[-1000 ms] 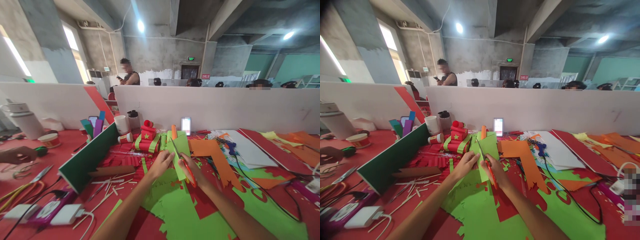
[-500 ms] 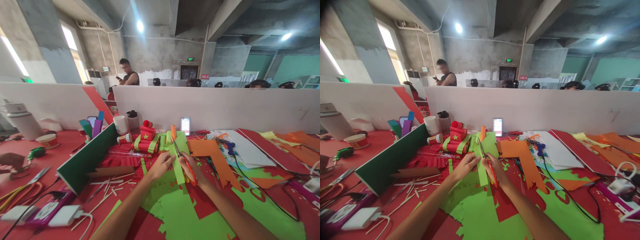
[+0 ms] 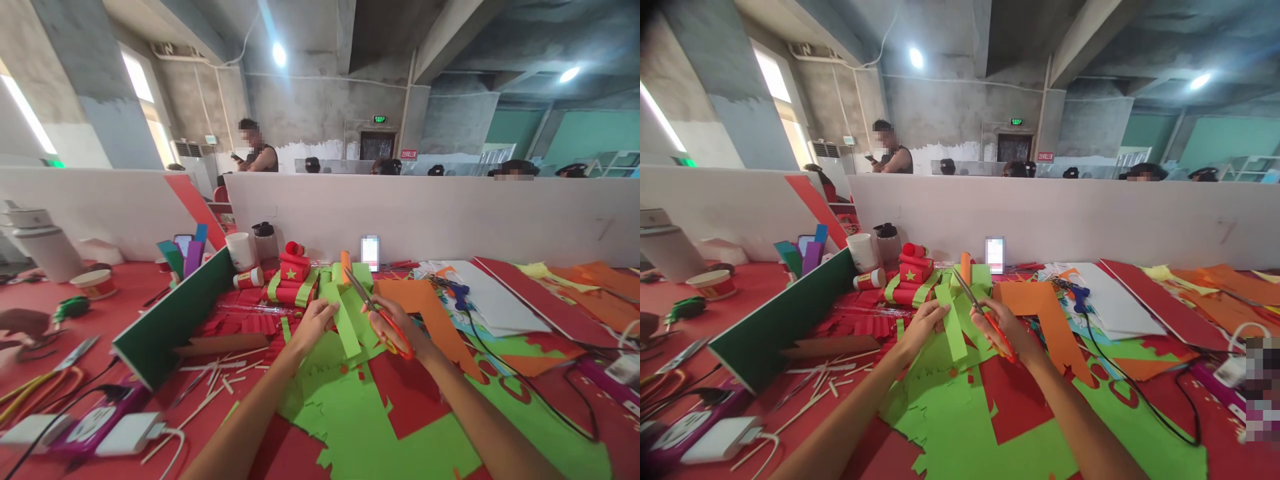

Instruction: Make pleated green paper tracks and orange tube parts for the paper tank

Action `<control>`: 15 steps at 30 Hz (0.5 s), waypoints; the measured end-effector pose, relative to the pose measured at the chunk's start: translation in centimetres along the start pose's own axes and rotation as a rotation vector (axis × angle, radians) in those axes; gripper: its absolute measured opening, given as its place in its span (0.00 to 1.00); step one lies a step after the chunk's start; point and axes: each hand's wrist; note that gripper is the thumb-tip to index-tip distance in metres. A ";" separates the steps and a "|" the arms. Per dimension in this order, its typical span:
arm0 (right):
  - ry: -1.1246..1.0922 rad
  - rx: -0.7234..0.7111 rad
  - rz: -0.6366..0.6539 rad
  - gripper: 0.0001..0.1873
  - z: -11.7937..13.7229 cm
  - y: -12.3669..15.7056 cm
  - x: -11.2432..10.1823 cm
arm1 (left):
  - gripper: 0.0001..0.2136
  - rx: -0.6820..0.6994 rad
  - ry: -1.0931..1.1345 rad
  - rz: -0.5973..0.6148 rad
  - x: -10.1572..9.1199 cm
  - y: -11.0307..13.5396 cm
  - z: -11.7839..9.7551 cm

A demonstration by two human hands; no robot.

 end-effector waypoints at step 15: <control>0.216 -0.008 -0.030 0.29 -1.0 0.3 1.9 | 0.23 -0.052 0.131 0.118 1.2 -0.2 0.8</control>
Point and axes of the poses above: each hand's wrist, its own y-axis away from the middle knuckle, its own x-axis out of the palm, z = x × y, and after that the axes turned 9 degrees about -x, right-handed
